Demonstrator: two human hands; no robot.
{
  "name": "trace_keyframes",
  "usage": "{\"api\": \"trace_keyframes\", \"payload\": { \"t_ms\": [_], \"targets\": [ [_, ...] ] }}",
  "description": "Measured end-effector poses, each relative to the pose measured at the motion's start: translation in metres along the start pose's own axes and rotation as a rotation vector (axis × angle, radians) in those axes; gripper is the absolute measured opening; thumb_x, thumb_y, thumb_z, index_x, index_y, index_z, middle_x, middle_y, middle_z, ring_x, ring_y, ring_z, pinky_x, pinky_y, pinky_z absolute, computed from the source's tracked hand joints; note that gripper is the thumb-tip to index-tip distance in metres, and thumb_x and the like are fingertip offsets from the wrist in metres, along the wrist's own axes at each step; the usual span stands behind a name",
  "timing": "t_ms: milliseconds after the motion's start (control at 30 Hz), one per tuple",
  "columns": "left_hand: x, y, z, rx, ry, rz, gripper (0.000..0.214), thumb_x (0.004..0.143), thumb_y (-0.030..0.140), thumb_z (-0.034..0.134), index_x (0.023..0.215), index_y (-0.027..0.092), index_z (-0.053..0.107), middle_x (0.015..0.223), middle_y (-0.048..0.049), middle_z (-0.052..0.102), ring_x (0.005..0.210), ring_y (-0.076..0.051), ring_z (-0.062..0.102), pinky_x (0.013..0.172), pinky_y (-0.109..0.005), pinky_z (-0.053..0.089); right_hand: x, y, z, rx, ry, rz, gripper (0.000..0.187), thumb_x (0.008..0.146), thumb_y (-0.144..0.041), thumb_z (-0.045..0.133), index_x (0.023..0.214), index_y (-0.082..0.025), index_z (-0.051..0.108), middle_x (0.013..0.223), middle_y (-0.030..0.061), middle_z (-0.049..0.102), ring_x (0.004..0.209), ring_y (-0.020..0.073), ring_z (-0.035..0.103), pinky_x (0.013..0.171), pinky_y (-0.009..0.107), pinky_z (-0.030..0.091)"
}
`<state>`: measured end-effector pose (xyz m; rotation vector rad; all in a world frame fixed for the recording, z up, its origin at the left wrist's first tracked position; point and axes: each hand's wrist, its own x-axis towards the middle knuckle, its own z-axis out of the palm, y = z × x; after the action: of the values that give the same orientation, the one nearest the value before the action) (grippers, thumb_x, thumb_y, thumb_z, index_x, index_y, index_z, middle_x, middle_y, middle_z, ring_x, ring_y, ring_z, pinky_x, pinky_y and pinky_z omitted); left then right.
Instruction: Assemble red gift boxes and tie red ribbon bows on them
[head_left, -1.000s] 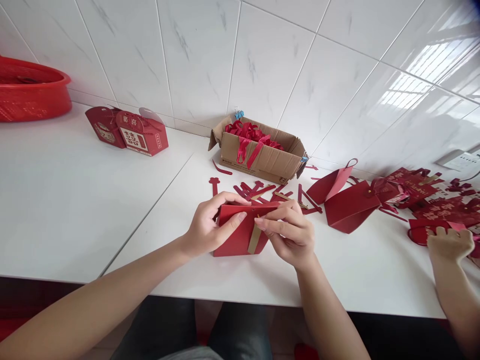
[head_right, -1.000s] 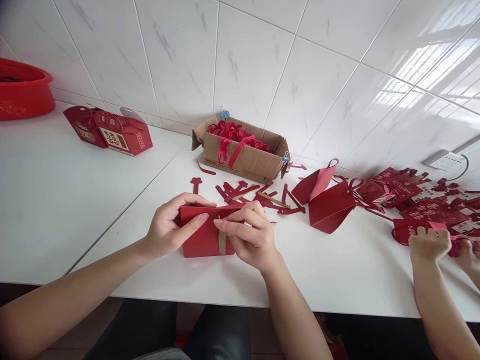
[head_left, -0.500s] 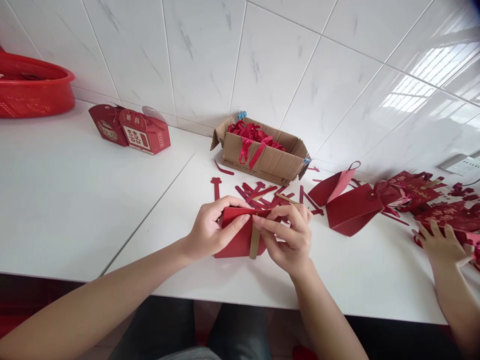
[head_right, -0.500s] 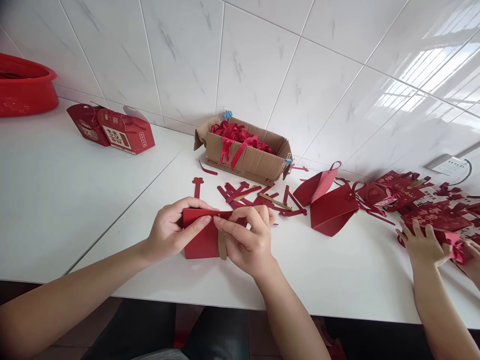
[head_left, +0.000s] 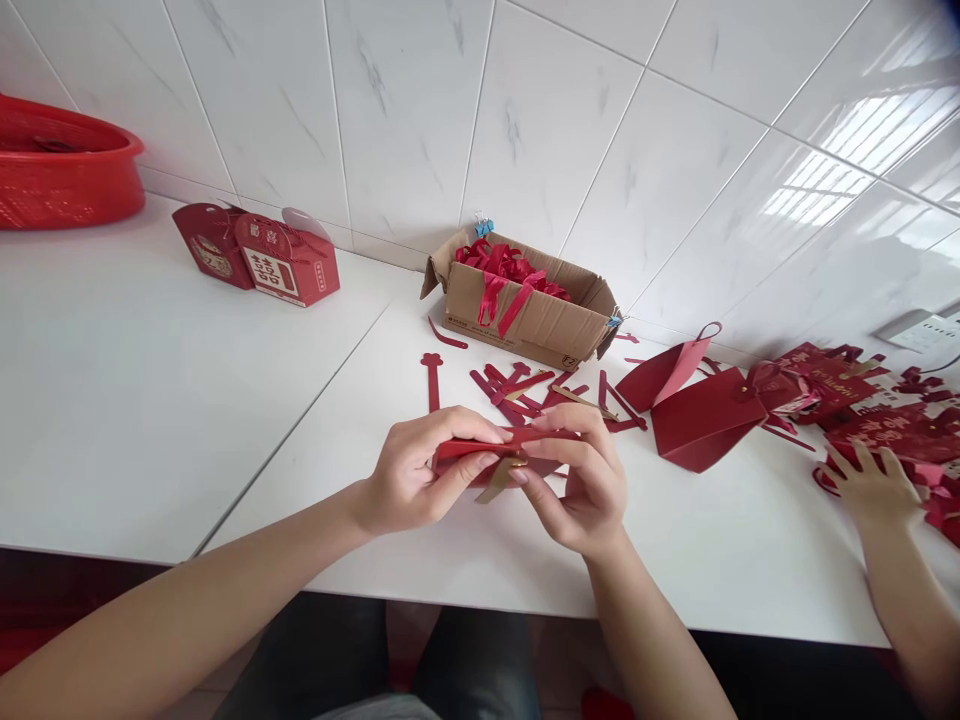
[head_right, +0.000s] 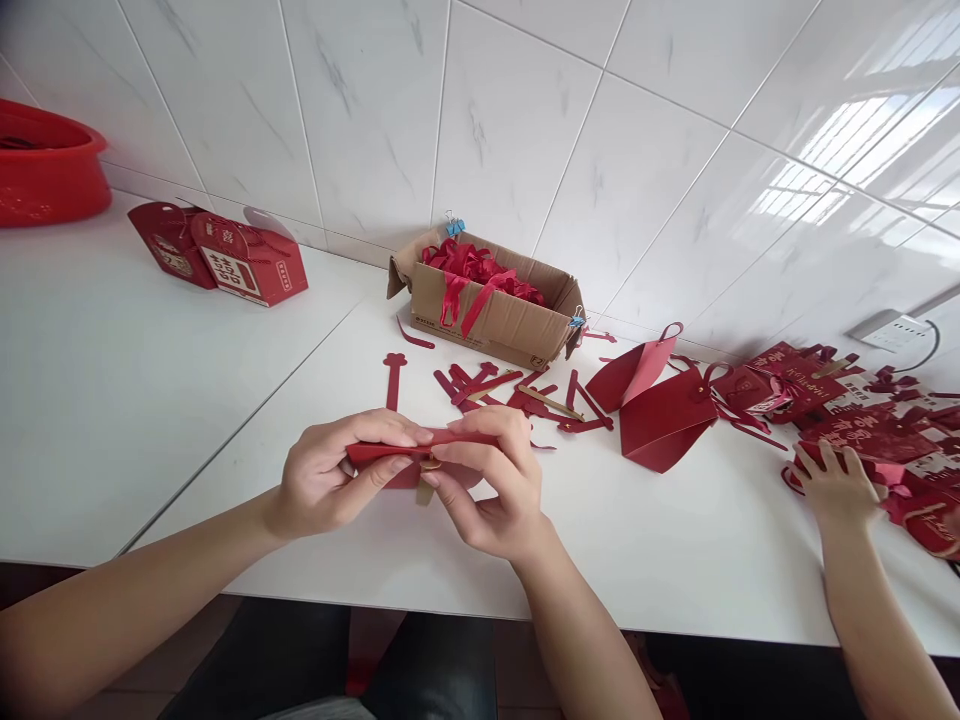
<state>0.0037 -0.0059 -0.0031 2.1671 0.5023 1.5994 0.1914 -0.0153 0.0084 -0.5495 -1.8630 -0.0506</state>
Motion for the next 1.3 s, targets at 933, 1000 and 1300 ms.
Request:
{"api": "trace_keyframes", "payload": {
  "t_ms": [933,1000,1300],
  "targets": [
    [-0.0028,-0.005,-0.0004,0.024,-0.035,0.106,0.022,0.084,0.007,0.06,0.103,0.018,0.063,0.092,-0.0106,0.074,0.086,-0.02,0.071,0.074,-0.03,0.06,0.0,0.0046,-0.0047,-0.008,-0.039,-0.12,0.013,0.08,-0.015,0.064,0.086,-0.025,0.068,0.092,0.0049,0.06,0.088,0.0211,0.057,0.074,0.043,0.053],
    [-0.0026,-0.0039,-0.0006,0.015,-0.036,0.082,0.022,0.083,0.006,0.06,0.102,0.017,0.063,0.092,-0.0107,0.073,0.086,-0.02,0.072,0.074,-0.03,0.06,-0.0004,0.005,-0.005,-0.012,-0.042,-0.121,0.012,0.081,-0.014,0.064,0.086,-0.025,0.068,0.092,0.0052,0.06,0.088,0.0214,0.058,0.074,0.044,0.053],
    [-0.0032,-0.0038,-0.0007,0.012,-0.018,0.072,0.019,0.083,0.006,0.06,0.1,0.016,0.063,0.089,-0.0102,0.073,0.084,-0.02,0.072,0.073,-0.03,0.061,-0.0007,0.0047,-0.0043,-0.025,-0.019,-0.146,0.014,0.079,-0.011,0.066,0.088,-0.022,0.067,0.09,0.0057,0.061,0.088,0.022,0.058,0.073,0.044,0.054]
  ]
}}
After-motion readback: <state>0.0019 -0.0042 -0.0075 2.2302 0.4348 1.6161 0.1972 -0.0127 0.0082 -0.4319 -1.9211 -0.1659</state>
